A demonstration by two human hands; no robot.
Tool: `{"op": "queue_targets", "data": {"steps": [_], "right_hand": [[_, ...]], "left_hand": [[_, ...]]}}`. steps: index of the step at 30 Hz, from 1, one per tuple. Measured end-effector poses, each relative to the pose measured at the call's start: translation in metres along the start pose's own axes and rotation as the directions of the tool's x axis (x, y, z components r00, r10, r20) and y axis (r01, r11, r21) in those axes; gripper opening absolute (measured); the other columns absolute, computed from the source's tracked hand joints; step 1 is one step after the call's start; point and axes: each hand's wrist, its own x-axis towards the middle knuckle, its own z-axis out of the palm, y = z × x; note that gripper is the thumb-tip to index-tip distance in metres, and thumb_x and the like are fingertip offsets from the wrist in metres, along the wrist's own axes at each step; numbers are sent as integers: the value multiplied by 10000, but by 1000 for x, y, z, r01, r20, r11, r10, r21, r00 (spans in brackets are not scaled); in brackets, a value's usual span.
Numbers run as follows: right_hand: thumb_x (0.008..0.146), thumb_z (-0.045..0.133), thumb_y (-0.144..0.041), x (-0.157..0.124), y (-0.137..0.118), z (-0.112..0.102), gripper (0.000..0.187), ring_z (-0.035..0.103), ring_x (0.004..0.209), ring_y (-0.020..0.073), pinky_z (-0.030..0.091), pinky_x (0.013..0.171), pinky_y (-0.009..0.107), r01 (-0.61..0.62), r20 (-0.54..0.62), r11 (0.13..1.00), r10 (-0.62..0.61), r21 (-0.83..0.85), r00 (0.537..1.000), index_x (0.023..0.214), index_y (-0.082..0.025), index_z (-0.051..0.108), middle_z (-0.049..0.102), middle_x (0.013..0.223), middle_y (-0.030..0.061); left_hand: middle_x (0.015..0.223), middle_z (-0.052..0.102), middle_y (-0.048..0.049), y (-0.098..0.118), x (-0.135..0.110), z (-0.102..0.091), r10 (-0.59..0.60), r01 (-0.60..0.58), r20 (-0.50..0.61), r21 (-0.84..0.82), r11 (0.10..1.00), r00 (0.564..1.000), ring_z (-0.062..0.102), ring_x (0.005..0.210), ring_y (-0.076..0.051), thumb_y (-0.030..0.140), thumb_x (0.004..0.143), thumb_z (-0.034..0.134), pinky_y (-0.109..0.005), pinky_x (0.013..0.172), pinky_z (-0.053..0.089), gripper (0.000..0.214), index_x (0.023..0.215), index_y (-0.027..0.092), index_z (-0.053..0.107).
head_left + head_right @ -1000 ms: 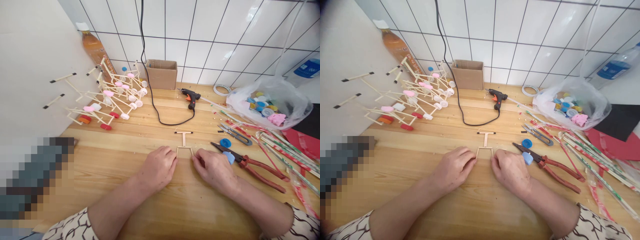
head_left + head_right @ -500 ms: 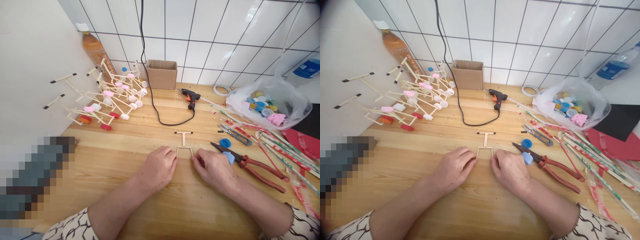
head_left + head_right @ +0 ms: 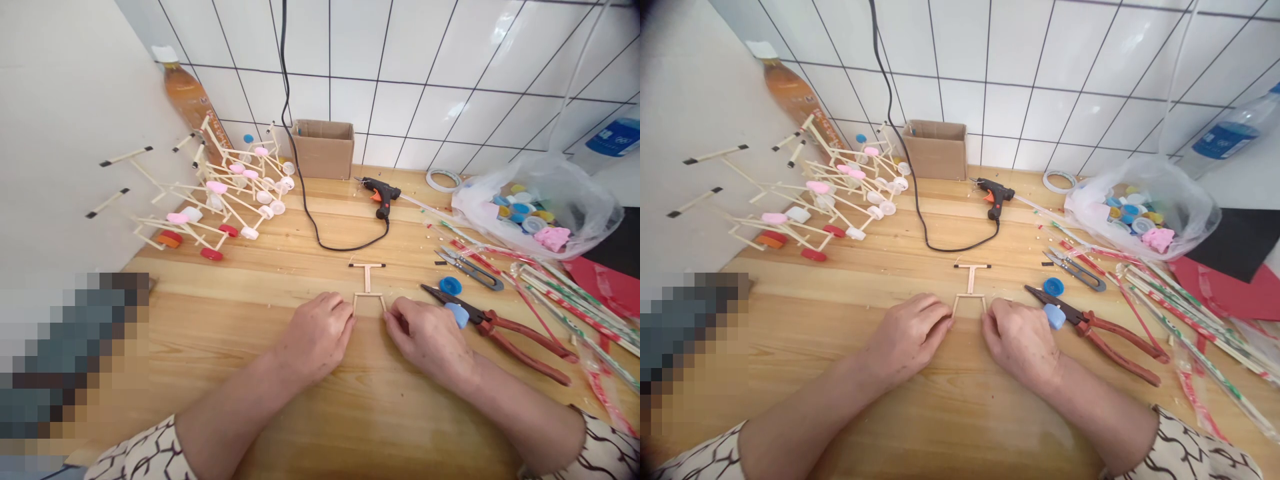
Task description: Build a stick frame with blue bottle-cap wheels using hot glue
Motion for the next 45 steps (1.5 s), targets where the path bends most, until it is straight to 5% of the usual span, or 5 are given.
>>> {"op": "queue_targets", "data": {"steps": [45], "right_hand": [[788, 485, -219, -10, 1, -6, 101, 557, 519, 141, 301, 506, 242, -8, 80, 991, -3, 131, 997, 698, -199, 526, 606, 571, -11]], "left_hand": [[738, 602, -32, -1, -1, -2, -5, 6, 11, -59, 998, 1000, 559, 717, -157, 131, 851, 470, -264, 664, 438, 168, 772, 155, 616]]}}
